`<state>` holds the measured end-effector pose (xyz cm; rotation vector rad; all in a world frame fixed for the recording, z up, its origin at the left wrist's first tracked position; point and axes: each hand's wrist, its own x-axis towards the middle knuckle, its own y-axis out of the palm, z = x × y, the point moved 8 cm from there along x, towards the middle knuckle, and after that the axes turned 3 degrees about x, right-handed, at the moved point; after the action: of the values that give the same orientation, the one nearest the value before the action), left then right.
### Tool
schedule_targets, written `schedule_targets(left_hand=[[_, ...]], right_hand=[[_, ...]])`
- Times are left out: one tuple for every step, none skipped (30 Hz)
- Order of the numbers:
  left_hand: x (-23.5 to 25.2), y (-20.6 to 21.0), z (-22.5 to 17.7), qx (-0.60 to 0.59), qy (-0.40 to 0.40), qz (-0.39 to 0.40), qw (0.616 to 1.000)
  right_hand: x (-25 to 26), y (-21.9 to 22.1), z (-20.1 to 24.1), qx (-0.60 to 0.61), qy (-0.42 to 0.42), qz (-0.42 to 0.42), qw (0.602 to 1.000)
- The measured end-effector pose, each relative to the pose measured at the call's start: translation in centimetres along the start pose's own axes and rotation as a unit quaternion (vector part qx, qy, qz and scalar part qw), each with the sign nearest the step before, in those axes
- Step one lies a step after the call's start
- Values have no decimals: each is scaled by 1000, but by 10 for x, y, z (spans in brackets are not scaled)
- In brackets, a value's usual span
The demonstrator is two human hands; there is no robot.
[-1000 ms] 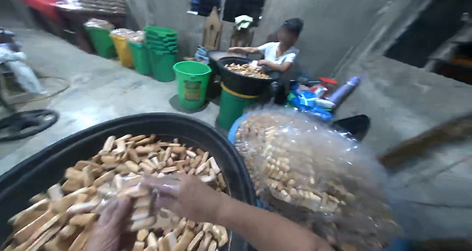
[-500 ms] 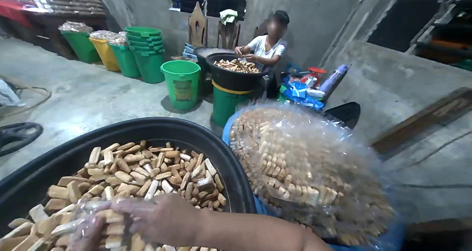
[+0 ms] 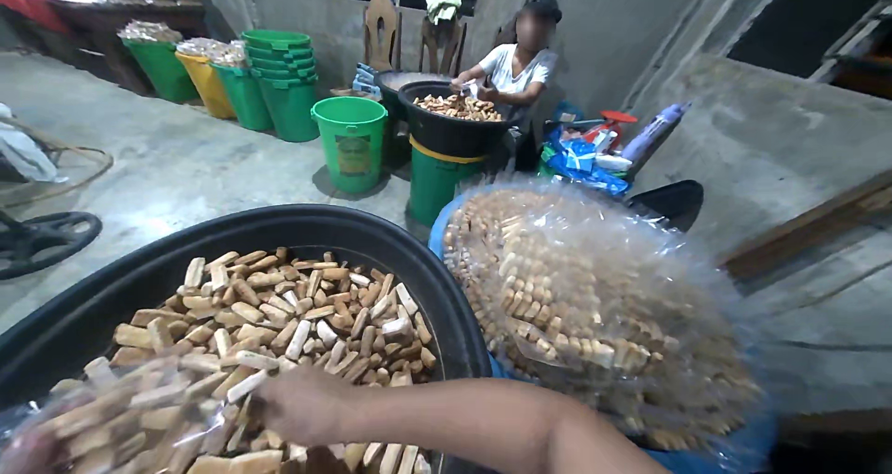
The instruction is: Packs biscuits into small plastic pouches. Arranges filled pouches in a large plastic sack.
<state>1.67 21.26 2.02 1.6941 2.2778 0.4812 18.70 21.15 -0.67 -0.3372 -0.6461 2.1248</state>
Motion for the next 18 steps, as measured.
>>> schedule_targets(left_hand=[[1,-3,0,2,4,-1,1000],[2,-4,0,7,8,-10,1000],[1,-4,2,16,10,-20,1000],[1,-5,3,23,12,-30,999],[2,-7,5,23,15,-32,999],[2,-8,7,21,17,-34,999],[2,-9,7,16,17,-38,999],[-1,-7,6,11,15,-51,999],[-6,-2,3,9,11,-77,997],[-13,7,-2,14,10,-107,994],[-14,10,-3,10,8,-115,993],[-10,7,-1,2,6,-104,995],[-4,1,3,-2,1,-82,997],[0,-3,6,-4,-1,-67,998],[2,-6,7,-8,0,-67,998],[4,-8,7,-11,6,-66,998],[4,-9,8,-12,10,-64,998],[4,-9,8,-14,12,-63,998]], right_hand=[[5,22,-7,-74,50,83,993],[8,40,-13,-130,79,136,979],[11,55,-18,-163,106,167,967],[16,68,-21,-188,131,190,955],[21,76,-23,-202,141,195,949],[25,81,-23,-211,136,193,949],[28,85,-23,-215,130,191,949],[28,88,-24,-216,124,192,949],[29,91,-25,-211,119,193,951],[30,93,-26,-194,119,193,954],[31,94,-27,-180,122,195,956],[33,94,-28,-171,122,193,959],[33,91,-28,-160,117,184,963],[32,86,-25,-149,108,173,967],[29,77,-20,-135,93,161,973],[26,65,-14,-119,69,142,980],[23,50,-7,-113,57,132,983],[21,34,-1,-107,52,124,985]])
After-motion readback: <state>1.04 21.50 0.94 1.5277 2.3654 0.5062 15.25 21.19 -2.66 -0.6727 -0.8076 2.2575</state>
